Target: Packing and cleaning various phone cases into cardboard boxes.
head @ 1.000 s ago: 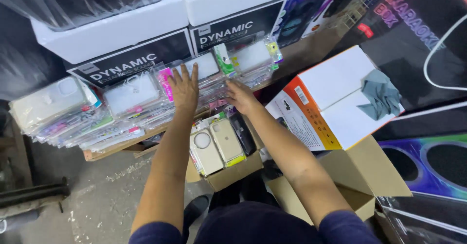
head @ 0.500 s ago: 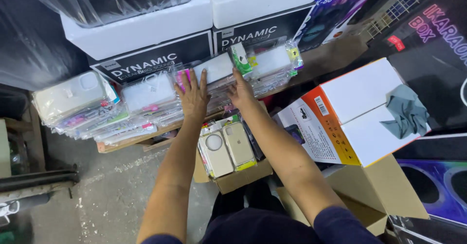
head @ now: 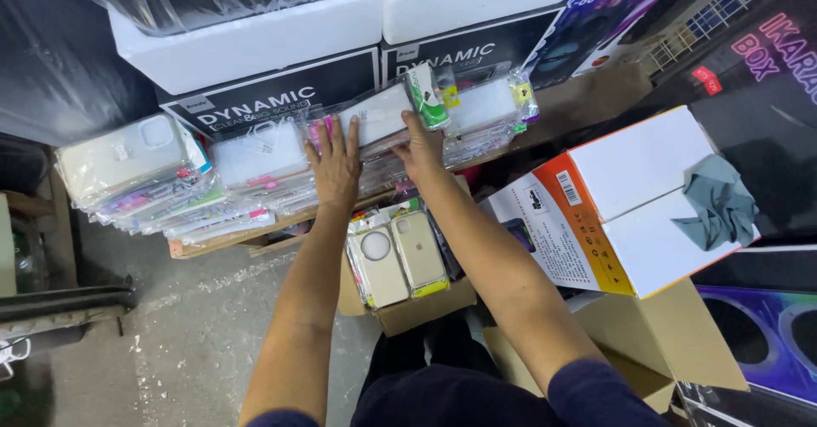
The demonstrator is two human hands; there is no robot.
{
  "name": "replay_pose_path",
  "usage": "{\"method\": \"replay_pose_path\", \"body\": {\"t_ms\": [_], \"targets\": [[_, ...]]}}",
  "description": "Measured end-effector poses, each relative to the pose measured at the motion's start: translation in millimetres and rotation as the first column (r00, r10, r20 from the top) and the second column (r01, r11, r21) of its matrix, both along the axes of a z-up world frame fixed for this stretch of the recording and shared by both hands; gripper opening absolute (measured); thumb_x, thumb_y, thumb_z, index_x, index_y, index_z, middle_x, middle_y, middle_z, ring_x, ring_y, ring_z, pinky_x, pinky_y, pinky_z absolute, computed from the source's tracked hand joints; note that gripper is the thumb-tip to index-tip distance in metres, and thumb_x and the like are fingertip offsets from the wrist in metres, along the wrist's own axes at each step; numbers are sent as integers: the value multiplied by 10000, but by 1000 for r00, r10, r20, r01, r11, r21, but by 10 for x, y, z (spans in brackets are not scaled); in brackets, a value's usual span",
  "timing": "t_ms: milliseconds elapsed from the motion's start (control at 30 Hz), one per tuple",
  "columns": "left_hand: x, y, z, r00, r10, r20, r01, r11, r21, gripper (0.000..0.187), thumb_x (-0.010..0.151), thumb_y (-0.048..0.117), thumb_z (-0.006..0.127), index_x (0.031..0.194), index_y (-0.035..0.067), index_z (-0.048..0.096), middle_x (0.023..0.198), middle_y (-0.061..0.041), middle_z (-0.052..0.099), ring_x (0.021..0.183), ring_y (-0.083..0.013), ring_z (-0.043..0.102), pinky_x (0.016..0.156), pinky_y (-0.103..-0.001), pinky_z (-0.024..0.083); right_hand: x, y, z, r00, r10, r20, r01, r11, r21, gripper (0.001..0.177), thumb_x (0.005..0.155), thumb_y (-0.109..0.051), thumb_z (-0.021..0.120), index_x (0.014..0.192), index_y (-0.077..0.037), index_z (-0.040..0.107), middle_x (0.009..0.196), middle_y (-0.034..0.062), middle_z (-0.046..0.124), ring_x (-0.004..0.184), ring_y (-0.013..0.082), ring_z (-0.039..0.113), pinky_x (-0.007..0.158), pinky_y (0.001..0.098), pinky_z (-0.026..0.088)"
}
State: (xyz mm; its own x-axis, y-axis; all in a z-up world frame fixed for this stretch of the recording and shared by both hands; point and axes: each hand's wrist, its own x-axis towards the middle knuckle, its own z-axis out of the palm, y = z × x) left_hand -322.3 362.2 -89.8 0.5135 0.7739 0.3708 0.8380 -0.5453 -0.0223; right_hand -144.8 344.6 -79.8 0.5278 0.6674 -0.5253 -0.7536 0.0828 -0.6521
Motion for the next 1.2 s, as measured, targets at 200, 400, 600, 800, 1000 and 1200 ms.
{"method": "replay_pose_path", "body": {"t_ms": [200,400,600,800,1000,1200], "targets": [[-20,-41,113,999,41,15,-42,999,24,707,1011,158,515,1647,163,205,1636,-210,327,1497,-439,284,1108,-642,298,268,-317,384,996,-52,76,48,997,53,741,734,-250,961,1292,-142,485,1234,81,454,1179,357,490,1016,679,414],[1,-86,155,999,45,-4,-45,997,56,689,1008,168,539,1636,131,257,1640,-200,339,1490,-455,280,1095,-650,300,871,-828,543,992,-104,78,95,990,108,649,755,-274,957,1208,-139,513,1102,42,467,1040,286,531,938,597,510],[39,-102,97,999,-12,44,12,1000,-5,846,873,288,762,1604,102,379,1660,-212,321,1505,-498,209,1092,-745,215,1859,-1854,999,966,-178,187,175,984,37,554,790,-357,903,1137,-102,555,973,42,578,882,257,672,806,522,645],[90,-128,26,998,-9,65,9,1000,-7,782,868,415,751,1554,131,506,1663,-172,374,1530,-473,204,1088,-750,208,2508,-2807,1509,923,-220,315,265,958,-108,561,788,-413,906,1081,-102,543,918,57,625,812,270,722,728,537,671],[843,-658,515,939,-205,275,198,979,51,787,822,342,837,1500,118,506,1550,-254,445,1436,-546,312,994,-772,287,3055,-3172,917,930,-193,313,268,939,-217,620,828,-446,876,1125,-54,499,898,125,629,784,330,721,732,533,662],[2170,-1634,1344,783,-488,385,572,809,-137,623,925,536,682,1412,158,593,1501,-216,461,1414,-477,401,1048,-693,357,3181,-3322,897,940,-112,321,202,943,-264,898,901,-474,835,1399,6,263,1236,310,468,1098,449,602,841,519,637]]}}
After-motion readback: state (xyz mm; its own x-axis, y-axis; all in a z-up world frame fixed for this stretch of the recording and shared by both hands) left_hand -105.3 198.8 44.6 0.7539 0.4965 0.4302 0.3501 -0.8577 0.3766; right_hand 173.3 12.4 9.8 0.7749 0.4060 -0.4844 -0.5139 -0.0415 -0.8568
